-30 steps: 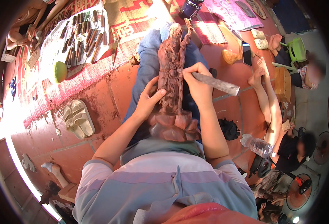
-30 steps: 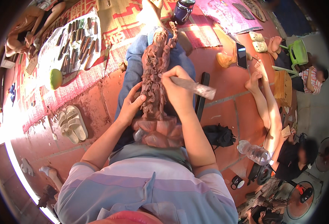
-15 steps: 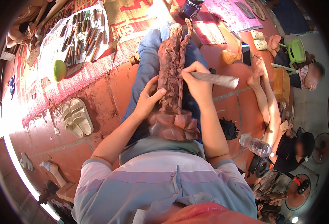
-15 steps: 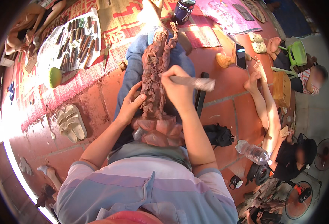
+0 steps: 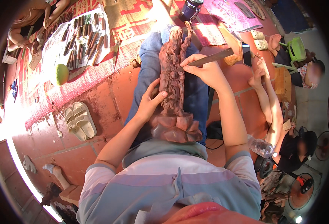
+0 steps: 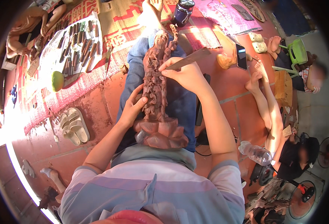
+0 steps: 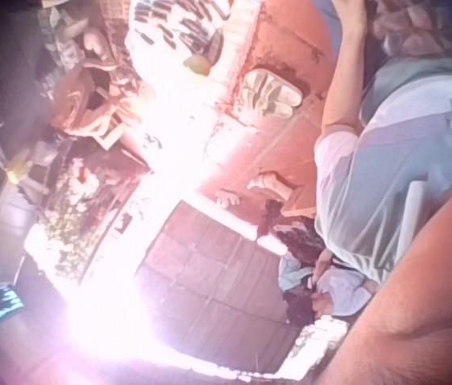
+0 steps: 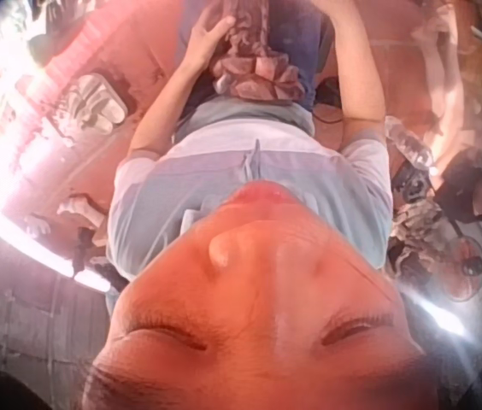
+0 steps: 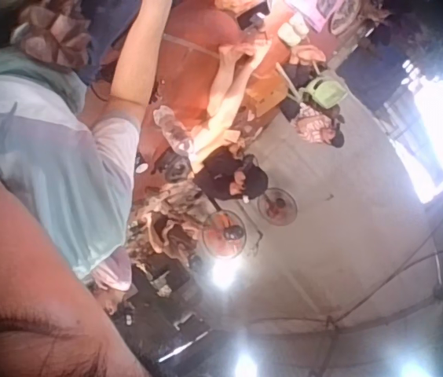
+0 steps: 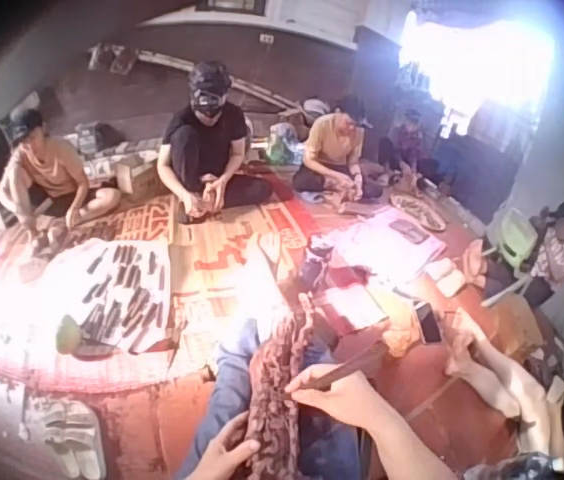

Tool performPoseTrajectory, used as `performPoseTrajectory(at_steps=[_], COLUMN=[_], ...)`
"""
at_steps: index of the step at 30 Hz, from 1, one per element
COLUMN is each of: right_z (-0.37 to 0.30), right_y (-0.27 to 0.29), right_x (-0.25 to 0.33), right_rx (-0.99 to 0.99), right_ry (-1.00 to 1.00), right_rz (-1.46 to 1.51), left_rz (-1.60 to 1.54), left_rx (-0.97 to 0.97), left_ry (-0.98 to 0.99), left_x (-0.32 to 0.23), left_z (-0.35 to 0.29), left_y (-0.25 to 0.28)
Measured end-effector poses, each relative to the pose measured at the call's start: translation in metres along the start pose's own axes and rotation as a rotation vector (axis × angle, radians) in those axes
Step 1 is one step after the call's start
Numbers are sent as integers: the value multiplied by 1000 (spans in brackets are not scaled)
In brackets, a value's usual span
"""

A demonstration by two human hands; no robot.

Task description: The person carves a piece of wood using a knife while sitting on the floor. They hold the wood with their left hand and use the knife in their right hand to shape the surface, occasionally rotating the wood to access different sides.

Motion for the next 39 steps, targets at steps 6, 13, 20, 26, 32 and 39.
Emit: performPoseTrajectory(at_steps=[6,13,20,26,32,39], right_z=[15,31,35,46,46,42], right_y=[-23,-26,-37,-29,-27,-40], right_x=[19,15,38,19,3,23], right_rx=[150,186,234,180,190,257], right_ry=[-26,21,110,55,-155,-8], right_rz=[-92,-162,-222,-168,-127,-243], left_rz=[4,35,117,46,-46,-31], left_rx=[-6,-15,-36,-32,25,36], left_ry=[7,30,67,-39,-25,-30], left_x=[-1,2,8,11,2,3], left_z=[-1,0,1,6,0,-2], left_y=[1,1,9,7,-3,-1])
Point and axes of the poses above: each hand's wrist, its own z-axis towards the middle knuckle, its own y-axis out of the back of the hand, x = y × z, the point moved 10 cm from there along z, towards the middle knuckle, and after that the axes turned 13 degrees about z, right-handed, at the moved point
